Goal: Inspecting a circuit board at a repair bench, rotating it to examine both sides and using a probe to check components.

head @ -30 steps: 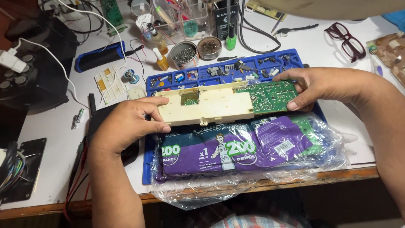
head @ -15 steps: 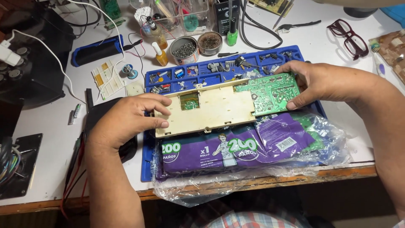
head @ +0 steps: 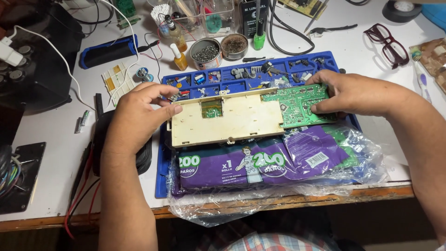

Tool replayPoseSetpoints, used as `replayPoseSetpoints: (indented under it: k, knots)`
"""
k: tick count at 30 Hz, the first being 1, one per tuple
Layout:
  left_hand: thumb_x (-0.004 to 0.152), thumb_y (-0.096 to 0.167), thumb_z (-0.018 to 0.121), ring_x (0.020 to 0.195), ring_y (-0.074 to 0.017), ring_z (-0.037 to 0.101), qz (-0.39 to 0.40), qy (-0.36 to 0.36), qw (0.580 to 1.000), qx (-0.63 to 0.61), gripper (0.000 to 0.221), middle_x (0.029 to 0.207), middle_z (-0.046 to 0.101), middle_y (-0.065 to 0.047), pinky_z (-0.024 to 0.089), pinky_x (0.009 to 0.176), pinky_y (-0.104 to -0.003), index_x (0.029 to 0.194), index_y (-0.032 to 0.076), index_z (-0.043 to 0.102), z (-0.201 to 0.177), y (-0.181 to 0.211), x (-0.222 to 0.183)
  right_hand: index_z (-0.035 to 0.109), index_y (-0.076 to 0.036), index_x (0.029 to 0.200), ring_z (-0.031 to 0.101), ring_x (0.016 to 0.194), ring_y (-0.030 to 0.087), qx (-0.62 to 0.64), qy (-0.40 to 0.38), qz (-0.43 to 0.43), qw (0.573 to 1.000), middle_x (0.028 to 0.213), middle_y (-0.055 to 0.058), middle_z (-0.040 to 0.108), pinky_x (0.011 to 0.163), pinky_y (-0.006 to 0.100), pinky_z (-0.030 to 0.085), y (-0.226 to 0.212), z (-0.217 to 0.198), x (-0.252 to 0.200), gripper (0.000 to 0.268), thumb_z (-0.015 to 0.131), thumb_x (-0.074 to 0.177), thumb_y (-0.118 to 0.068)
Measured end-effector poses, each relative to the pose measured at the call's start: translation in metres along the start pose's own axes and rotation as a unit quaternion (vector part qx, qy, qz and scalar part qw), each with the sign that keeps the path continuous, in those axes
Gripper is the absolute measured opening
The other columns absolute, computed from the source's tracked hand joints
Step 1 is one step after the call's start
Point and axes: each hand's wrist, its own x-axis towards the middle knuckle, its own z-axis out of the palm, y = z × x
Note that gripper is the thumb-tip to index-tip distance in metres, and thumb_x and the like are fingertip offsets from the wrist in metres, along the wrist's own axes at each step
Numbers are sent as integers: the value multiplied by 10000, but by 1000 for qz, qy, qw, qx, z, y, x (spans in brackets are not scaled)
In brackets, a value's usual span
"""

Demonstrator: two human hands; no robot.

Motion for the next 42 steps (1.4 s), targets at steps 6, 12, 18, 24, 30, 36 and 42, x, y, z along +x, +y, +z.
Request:
replayPoseSetpoints:
  k: [6,12,18,24,30,36,42]
  knots:
    - [951,284,888,1213,-175,780,-67,-36,995,63,566,1516,762,34,595,1009,-364,1511,242,815,2,17,2,490,-327,1769,709,990,341,-27,5,13,1000,1085,191,743,857,460,482,-3,2,0,809,840,1042,-398]
    - [960,297,846,1047,-167,791,-107,-81,987,85,525,1428,869,59,566,935,-344,1485,310,841,6,24,3,500,-303,1754,746,1005,352,-37,11,21,999,1099,206,803,860,469,501,-10,4,-6,791,844,1046,-377]
    - [967,308,837,988,-164,781,-114,-88,986,85,537,1346,885,58,548,892,-341,1504,315,838,7,21,3,468,-315,1760,771,1048,357,-62,9,31,998,1158,208,830,879,470,517,-15,4,-10,773,802,1072,-428]
    - [1028,366,733,1086,-154,819,-140,-131,980,60,620,1305,909,23,556,937,-329,1647,339,740,7,23,2,483,-280,1751,747,998,367,-9,0,15,1000,1114,217,783,862,483,519,-3,4,1,791,848,1054,-355]
    - [1081,305,675,1105,-134,790,-126,-129,983,29,448,1315,889,48,554,934,-335,1514,280,787,15,12,9,543,-269,1708,709,1021,350,26,-6,0,1000,1146,197,737,902,482,504,4,1,4,689,807,1072,-265]
    - [1073,262,718,1019,-121,784,-117,-97,988,5,383,1220,882,45,566,885,-323,1436,257,840,15,12,10,622,-213,1624,693,954,352,72,-7,-15,997,1065,208,715,846,488,515,12,1,9,620,851,1049,-177]
    - [1062,188,782,955,-108,777,-131,-76,988,-31,356,1171,873,34,596,864,-303,1405,243,861,10,24,5,636,-191,1634,767,906,379,86,7,-35,996,1014,237,761,819,480,550,20,1,12,700,902,999,-64]
